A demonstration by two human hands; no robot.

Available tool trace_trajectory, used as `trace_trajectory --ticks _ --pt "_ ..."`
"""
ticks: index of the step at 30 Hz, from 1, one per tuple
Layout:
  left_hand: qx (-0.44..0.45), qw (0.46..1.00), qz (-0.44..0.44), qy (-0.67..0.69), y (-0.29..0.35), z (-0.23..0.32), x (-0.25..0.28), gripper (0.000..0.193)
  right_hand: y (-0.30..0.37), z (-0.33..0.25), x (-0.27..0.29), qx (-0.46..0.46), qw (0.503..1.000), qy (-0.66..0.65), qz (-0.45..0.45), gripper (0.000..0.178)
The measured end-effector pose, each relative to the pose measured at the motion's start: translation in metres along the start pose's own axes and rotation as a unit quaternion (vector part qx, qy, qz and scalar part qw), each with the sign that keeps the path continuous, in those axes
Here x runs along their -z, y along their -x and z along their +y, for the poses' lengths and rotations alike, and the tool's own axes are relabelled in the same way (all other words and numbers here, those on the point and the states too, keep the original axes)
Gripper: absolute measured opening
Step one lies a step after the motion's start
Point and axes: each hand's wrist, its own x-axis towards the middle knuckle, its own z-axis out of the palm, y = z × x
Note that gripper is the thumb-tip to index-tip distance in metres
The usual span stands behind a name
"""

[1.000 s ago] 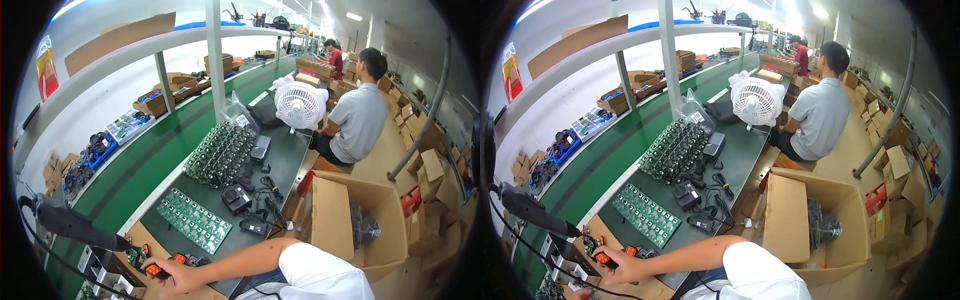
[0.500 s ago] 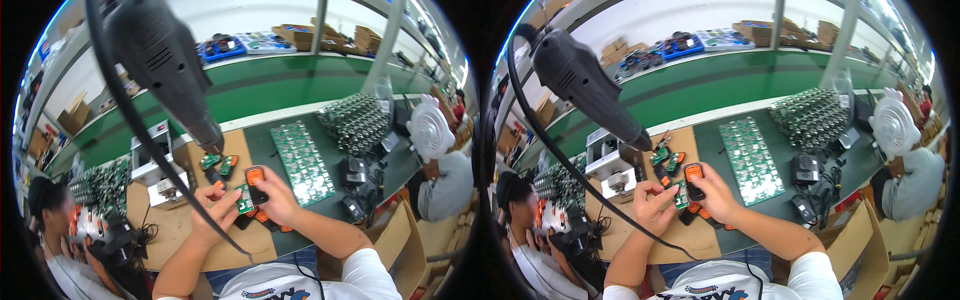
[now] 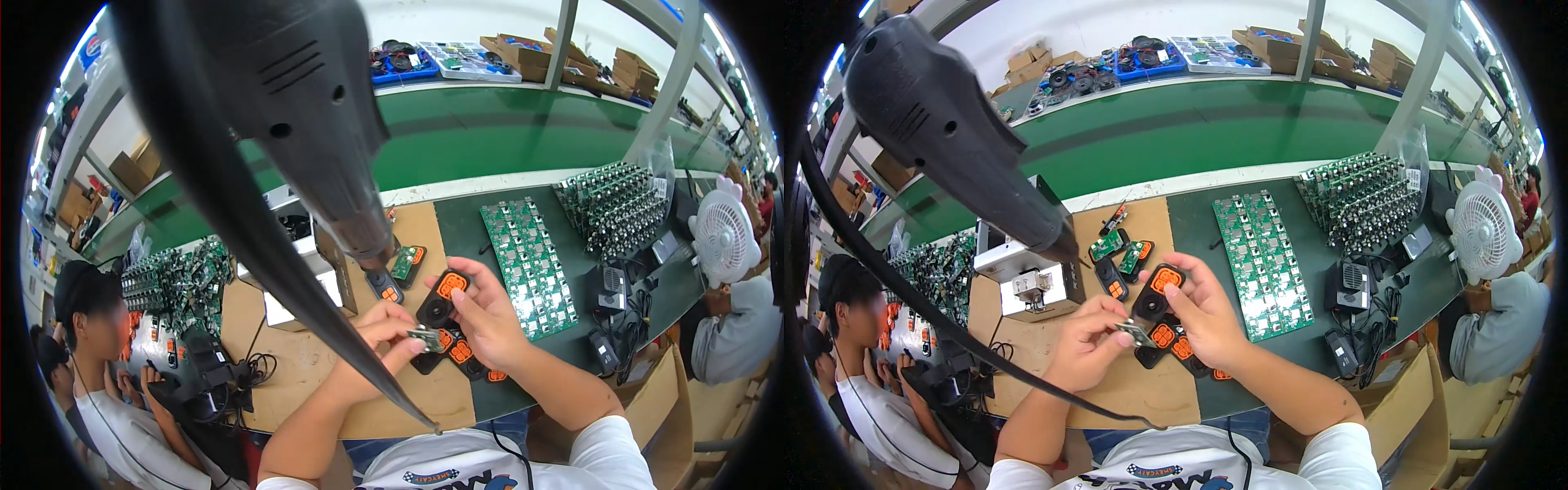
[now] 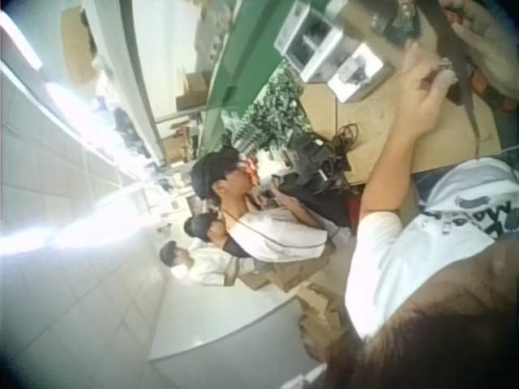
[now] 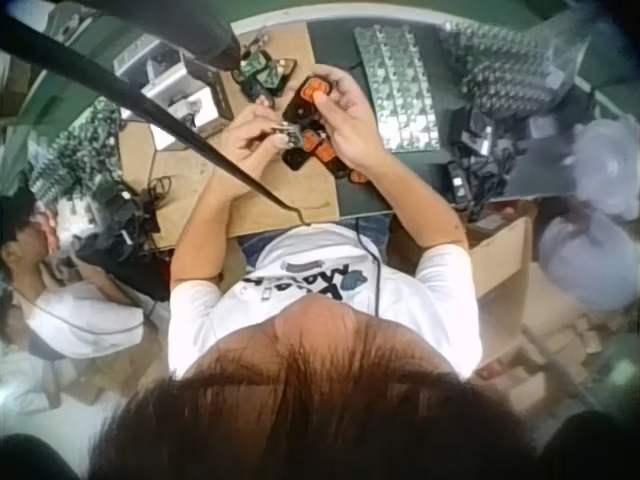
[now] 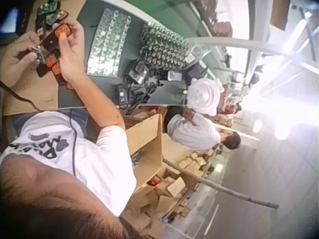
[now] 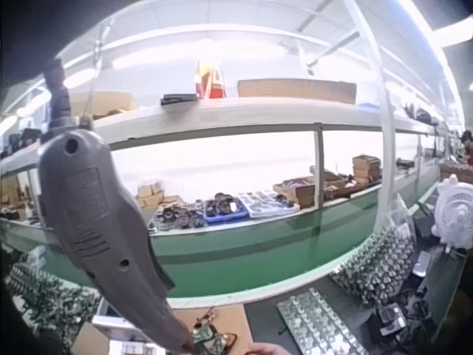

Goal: Assembling electronic remote control units by fitting circuit boards into plastic housings and using an electric screwdriver.

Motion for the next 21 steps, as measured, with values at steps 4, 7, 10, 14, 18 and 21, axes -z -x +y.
trace_trajectory --ticks 4,7,10,14,18,21 --pt "0.062 0.997 0.048 -0.017 0.007 -0.008 -0.012 0.012 0.005 -0.001 -0.004 0.036 0.999 -0.007 0.036 0.049" --pt "0.082 0.992 0.099 0.016 0.006 -0.002 -0.014 0.012 0.005 0.006 -0.004 0.111 0.993 0.026 0.004 0.044" --pt "0.081 0.990 0.109 0.022 0.005 0.001 -0.014 0.012 0.010 0.002 -0.002 0.051 0.997 -0.004 -0.061 0.038" --pt "-0.004 0.997 0.072 -0.002 0.005 -0.002 -0.012 0.014 0.012 0.008 -0.006 0.016 0.996 -0.086 -0.014 0.027" --pt "0.051 0.991 0.110 0.054 0.005 -0.001 -0.020 0.010 0.012 0.014 -0.006 0.063 0.990 -0.118 -0.053 0.020" --pt "0.057 0.980 0.134 0.133 0.008 -0.012 -0.023 0.004 0.013 0.007 -0.003 0.023 0.985 -0.128 -0.113 0.021"
